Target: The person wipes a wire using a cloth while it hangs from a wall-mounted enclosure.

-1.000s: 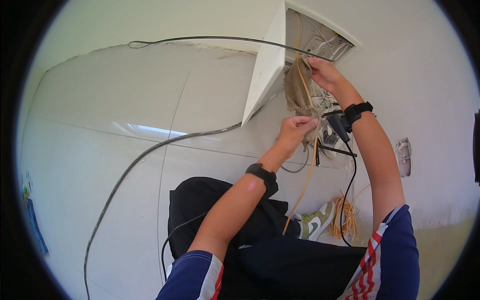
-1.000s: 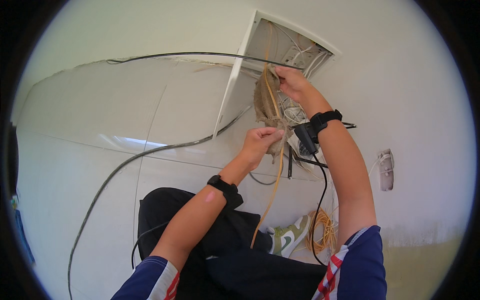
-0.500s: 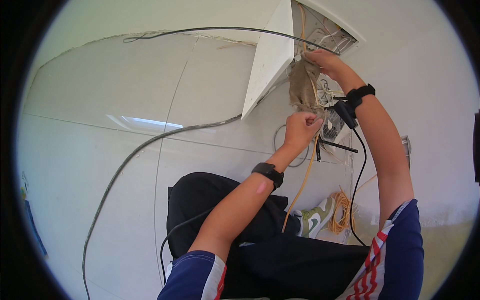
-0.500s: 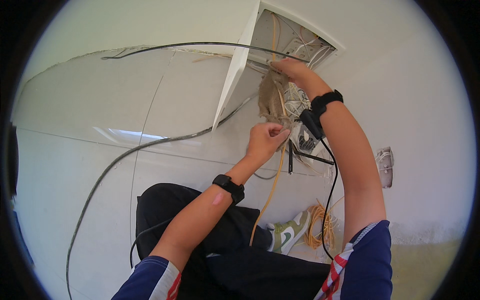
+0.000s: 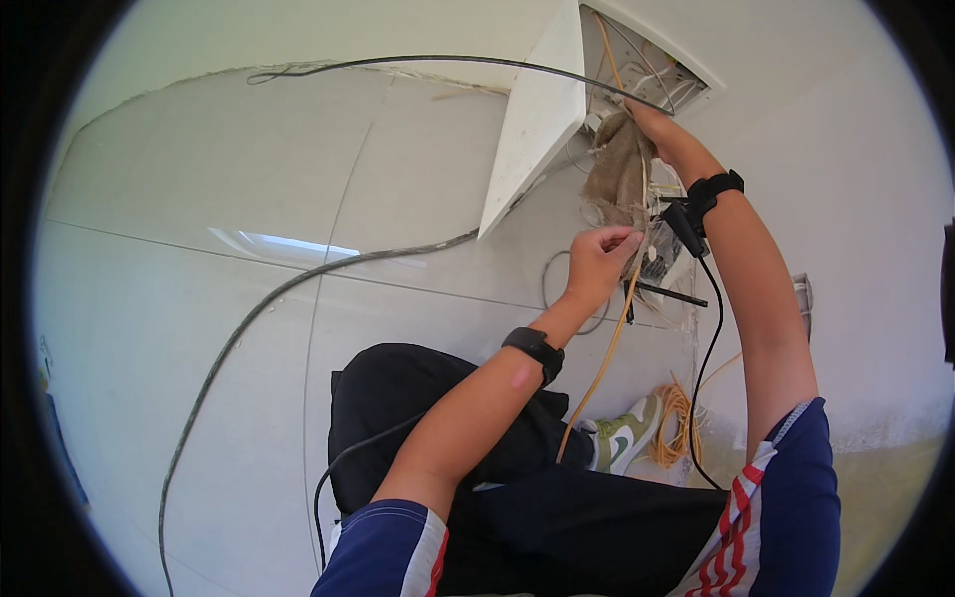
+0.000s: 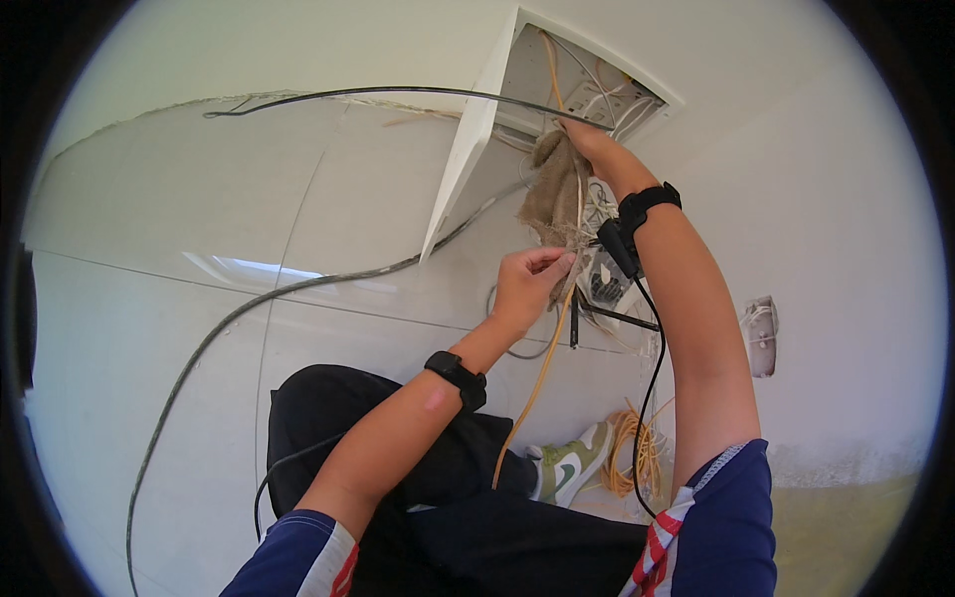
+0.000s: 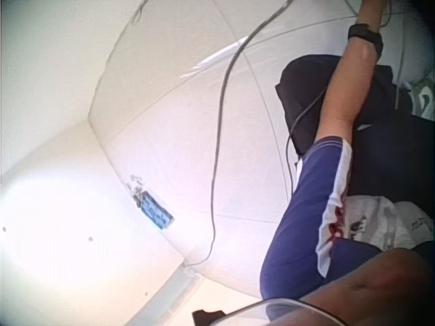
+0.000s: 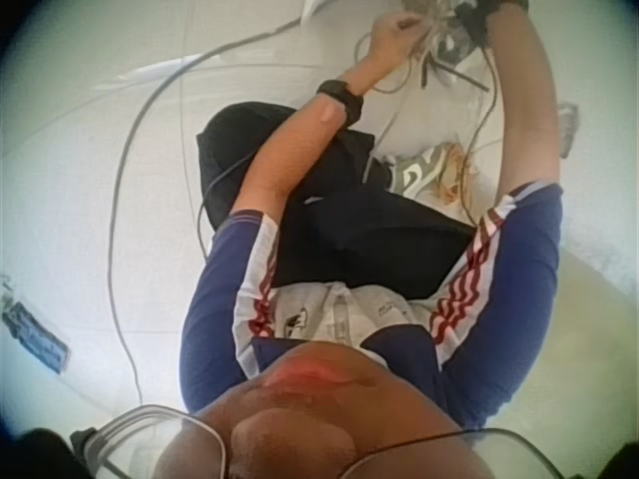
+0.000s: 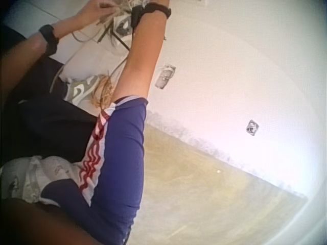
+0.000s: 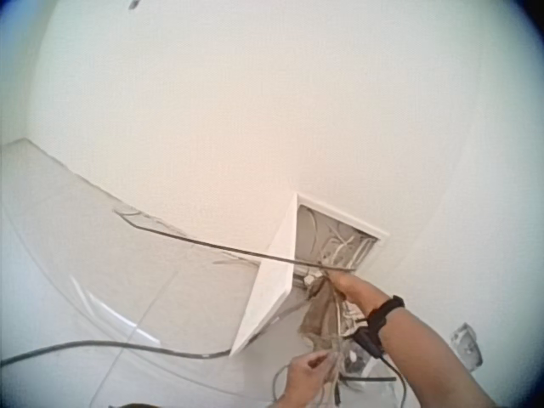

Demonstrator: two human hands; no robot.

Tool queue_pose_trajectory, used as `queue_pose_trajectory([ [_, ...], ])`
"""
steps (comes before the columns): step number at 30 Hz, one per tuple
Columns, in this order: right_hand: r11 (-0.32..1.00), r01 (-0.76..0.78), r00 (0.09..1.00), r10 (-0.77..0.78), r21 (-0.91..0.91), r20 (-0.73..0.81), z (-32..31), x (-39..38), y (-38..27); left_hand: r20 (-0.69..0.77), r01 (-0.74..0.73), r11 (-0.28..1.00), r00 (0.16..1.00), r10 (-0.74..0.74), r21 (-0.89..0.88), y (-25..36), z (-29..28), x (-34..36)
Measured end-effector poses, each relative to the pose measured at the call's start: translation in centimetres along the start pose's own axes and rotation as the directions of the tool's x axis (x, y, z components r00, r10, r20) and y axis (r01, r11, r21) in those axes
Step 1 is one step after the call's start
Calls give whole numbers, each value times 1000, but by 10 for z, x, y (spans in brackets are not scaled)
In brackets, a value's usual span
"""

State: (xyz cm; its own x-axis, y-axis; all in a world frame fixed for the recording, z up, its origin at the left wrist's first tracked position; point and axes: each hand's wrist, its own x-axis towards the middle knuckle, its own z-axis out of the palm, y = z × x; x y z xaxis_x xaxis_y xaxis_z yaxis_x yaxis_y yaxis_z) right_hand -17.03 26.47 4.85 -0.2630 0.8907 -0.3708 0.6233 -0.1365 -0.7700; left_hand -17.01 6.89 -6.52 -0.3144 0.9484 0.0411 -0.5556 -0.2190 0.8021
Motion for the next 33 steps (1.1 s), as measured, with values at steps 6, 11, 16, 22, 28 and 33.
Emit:
queue_pose_trajectory([
  [6,998,37,996,-33,-43,86,0,-14,-9,174,203,955,970,-168,-216,13,6,0],
  [11,998,49,998,-49,26,27,0,-10,6,200,215,961,963,-179,-174,14,6,-1],
  [16,992,48,998,-51,120,25,7,-18,7,169,164,977,976,-140,-134,8,0,-2],
  [22,986,9,1000,-12,164,19,3,-17,17,182,141,985,976,-122,-98,9,-2,-7],
  [28,984,-25,1000,22,176,19,8,-37,22,195,168,977,971,-141,-133,9,-6,-12],
  [33,972,-66,997,54,226,62,10,-50,24,202,188,968,967,-154,-164,7,-7,-15],
])
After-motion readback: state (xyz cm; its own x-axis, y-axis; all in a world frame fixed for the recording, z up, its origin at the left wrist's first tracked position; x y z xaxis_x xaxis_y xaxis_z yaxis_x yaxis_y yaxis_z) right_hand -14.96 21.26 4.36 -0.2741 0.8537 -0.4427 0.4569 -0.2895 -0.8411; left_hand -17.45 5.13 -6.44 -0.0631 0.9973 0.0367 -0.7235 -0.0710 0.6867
